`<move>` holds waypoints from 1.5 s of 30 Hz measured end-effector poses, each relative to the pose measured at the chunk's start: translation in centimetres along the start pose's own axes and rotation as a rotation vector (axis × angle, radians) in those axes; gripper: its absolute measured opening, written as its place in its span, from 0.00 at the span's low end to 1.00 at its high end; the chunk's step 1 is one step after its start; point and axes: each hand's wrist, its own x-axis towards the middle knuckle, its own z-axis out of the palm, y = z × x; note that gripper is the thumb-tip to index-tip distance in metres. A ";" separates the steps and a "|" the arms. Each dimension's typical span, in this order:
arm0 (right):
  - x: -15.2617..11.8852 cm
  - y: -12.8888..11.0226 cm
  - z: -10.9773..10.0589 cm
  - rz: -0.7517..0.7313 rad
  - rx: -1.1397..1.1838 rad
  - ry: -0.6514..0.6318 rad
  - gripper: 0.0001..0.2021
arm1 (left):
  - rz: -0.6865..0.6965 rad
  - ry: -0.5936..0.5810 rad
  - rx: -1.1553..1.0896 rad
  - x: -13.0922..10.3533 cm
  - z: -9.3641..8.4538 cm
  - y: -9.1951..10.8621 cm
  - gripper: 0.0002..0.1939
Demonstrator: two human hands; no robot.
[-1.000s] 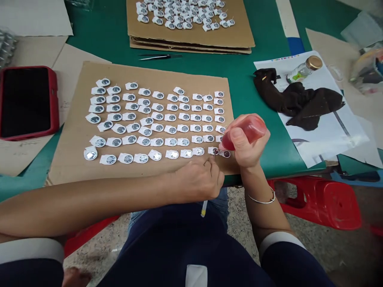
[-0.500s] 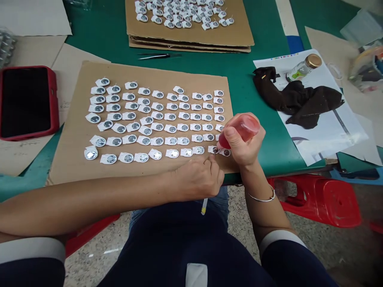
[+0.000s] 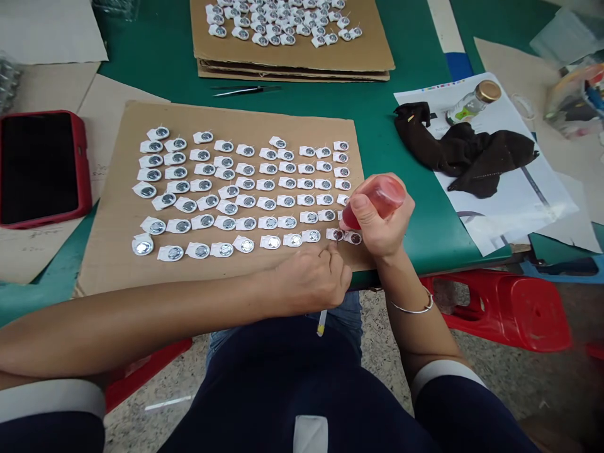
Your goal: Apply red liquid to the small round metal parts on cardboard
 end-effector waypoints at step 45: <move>-1.5 0.2 -1.7 -0.127 -0.206 0.097 0.14 | -0.165 -0.259 -0.455 0.7 -0.6 -3.3 0.08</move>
